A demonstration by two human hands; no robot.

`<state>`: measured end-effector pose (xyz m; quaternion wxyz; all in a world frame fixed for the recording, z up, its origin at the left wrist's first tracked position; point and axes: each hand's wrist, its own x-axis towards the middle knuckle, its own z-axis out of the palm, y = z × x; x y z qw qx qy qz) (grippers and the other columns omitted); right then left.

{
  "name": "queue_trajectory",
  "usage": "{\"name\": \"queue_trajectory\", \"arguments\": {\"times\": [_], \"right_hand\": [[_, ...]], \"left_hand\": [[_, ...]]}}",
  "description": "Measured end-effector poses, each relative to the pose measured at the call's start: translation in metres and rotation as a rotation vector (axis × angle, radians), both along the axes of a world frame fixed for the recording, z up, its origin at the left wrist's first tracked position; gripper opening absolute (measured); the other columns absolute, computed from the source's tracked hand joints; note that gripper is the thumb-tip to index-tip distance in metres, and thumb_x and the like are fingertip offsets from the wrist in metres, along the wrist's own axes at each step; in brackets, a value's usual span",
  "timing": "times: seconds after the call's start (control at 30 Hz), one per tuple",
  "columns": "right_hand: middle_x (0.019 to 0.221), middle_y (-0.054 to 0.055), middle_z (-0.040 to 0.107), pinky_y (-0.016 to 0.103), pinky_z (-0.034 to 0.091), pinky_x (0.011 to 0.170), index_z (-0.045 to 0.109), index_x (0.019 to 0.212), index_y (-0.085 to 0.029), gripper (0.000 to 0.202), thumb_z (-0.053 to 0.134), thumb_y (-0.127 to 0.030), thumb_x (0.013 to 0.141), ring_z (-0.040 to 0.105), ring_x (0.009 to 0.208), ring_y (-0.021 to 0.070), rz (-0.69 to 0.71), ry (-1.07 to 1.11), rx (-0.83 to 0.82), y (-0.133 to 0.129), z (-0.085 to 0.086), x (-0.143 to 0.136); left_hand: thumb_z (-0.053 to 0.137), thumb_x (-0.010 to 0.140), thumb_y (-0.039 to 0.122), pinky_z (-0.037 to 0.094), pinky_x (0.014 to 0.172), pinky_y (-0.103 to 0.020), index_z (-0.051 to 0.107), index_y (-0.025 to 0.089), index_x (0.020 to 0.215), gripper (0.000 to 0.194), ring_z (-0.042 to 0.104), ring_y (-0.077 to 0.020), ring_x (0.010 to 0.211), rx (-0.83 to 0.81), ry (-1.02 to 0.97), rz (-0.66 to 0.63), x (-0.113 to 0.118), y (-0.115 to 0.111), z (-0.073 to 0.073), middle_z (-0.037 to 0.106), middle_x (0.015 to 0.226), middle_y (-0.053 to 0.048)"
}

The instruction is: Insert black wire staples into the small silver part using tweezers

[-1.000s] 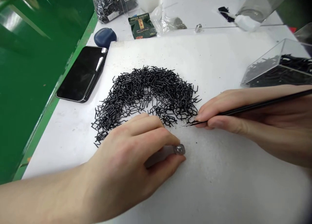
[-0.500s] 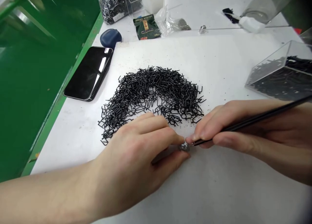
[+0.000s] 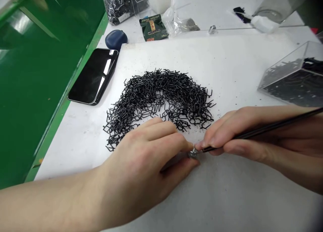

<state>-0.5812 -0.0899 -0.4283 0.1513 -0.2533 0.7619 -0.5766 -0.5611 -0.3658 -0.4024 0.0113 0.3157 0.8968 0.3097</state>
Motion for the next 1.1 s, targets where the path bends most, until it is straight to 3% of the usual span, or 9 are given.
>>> {"name": "queue_trajectory", "arguments": {"times": [0.17, 0.4, 0.53, 0.93, 1.1], "right_hand": [[0.111, -0.003, 0.092, 0.027, 0.069, 0.068, 0.091, 0.119, -0.047, 0.022, 0.087, -0.03, 0.106, 0.088, 0.103, 0.0245, -0.01, 0.012, 0.026, 0.001, 0.001, 0.001], [0.1, -0.005, 0.089, 0.035, 0.066, 0.069, 0.091, 0.111, -0.045, 0.006, 0.087, -0.042, 0.106, 0.083, 0.087, 0.022, -0.19, 0.181, 0.139, 0.002, 0.004, -0.002], [0.105, -0.008, 0.09, 0.036, 0.065, 0.074, 0.09, 0.106, -0.045, 0.005, 0.086, -0.049, 0.107, 0.082, 0.092, 0.0211, -0.219, 0.264, 0.232, -0.001, 0.005, -0.006], [0.105, -0.01, 0.09, 0.027, 0.072, 0.074, 0.089, 0.104, -0.045, 0.008, 0.087, -0.037, 0.106, 0.085, 0.09, 0.0186, -0.203, 0.233, 0.228, -0.005, 0.009, -0.003], [0.108, -0.01, 0.091, 0.029, 0.073, 0.073, 0.089, 0.106, -0.047, 0.011, 0.086, -0.036, 0.106, 0.087, 0.092, 0.0211, -0.217, 0.205, 0.232, -0.003, 0.008, 0.0]], "left_hand": [[0.075, 0.113, 0.018, 0.06, 0.075, -0.029, 0.081, 0.016, 0.089, 0.024, 0.065, -0.0154, 0.073, 0.052, -0.012, -0.037, 0.005, -0.007, -0.005, 0.068, 0.08, 0.001], [0.073, 0.113, 0.017, 0.057, 0.078, -0.03, 0.085, 0.013, 0.095, 0.022, 0.063, -0.0157, 0.076, 0.084, -0.025, -0.049, 0.004, -0.008, -0.006, 0.069, 0.082, 0.0], [0.073, 0.113, 0.017, 0.056, 0.077, -0.031, 0.084, 0.013, 0.095, 0.022, 0.061, -0.0155, 0.074, 0.088, -0.015, -0.059, 0.003, -0.009, -0.01, 0.068, 0.081, 0.001], [0.071, 0.114, 0.016, 0.056, 0.079, -0.031, 0.085, 0.012, 0.097, 0.023, 0.062, -0.0162, 0.076, 0.102, -0.011, -0.053, 0.002, -0.005, -0.007, 0.066, 0.081, 0.001], [0.072, 0.113, 0.014, 0.056, 0.08, -0.03, 0.085, 0.013, 0.096, 0.021, 0.062, -0.0157, 0.077, 0.065, -0.05, -0.052, 0.003, -0.007, -0.008, 0.068, 0.082, 0.001]]}}
